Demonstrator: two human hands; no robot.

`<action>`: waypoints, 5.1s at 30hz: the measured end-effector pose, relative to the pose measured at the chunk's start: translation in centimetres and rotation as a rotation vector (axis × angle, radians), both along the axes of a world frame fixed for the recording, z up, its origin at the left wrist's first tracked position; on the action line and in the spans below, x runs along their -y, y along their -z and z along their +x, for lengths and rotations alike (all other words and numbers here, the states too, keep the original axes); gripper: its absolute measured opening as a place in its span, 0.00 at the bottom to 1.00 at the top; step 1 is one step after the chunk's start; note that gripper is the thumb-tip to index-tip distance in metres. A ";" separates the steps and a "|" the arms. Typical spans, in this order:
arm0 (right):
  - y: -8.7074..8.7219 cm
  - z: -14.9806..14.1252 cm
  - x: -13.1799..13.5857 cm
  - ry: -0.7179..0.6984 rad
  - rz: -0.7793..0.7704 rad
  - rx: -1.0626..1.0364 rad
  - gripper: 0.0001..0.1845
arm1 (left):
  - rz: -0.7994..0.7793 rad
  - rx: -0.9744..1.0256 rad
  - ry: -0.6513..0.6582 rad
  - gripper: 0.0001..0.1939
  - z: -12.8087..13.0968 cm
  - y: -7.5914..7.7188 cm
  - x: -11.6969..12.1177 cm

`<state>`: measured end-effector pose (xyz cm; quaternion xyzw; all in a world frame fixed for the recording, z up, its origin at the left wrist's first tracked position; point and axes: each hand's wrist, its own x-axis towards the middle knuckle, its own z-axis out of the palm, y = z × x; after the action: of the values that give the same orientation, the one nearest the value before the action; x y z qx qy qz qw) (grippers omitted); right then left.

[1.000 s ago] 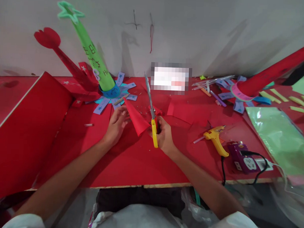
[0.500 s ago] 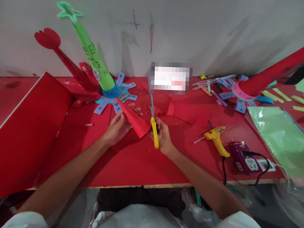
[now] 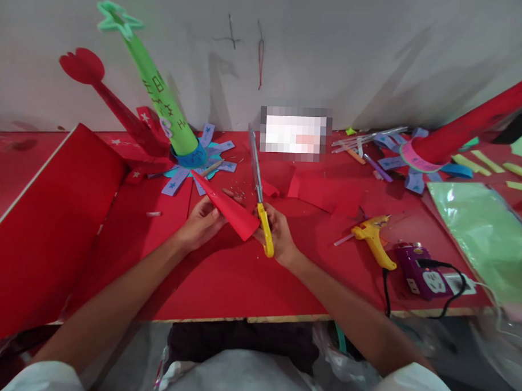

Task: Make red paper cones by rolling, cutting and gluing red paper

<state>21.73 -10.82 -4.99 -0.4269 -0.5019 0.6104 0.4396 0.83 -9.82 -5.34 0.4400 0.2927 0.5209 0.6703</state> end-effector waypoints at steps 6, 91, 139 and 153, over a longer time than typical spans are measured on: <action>-0.2 -0.1 -0.1 -0.006 0.067 0.060 0.34 | -0.033 0.008 -0.037 0.26 0.0 -0.2 0.1; 0.5 0.8 -1.3 -0.056 0.163 0.060 0.31 | 0.282 -0.677 0.061 0.51 1.6 -0.2 1.6; -0.3 1.3 -1.1 -0.088 0.178 0.130 0.22 | -0.202 -0.020 -0.201 0.26 1.8 0.8 0.5; -0.1 1.3 -0.7 -0.175 0.245 0.241 0.25 | -0.098 -0.055 -0.222 0.22 1.8 1.3 0.3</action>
<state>22.99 -10.12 -4.90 -0.3949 -0.6566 0.5251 0.3703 2.63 -10.09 -6.63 0.3858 0.3830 0.5649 0.6208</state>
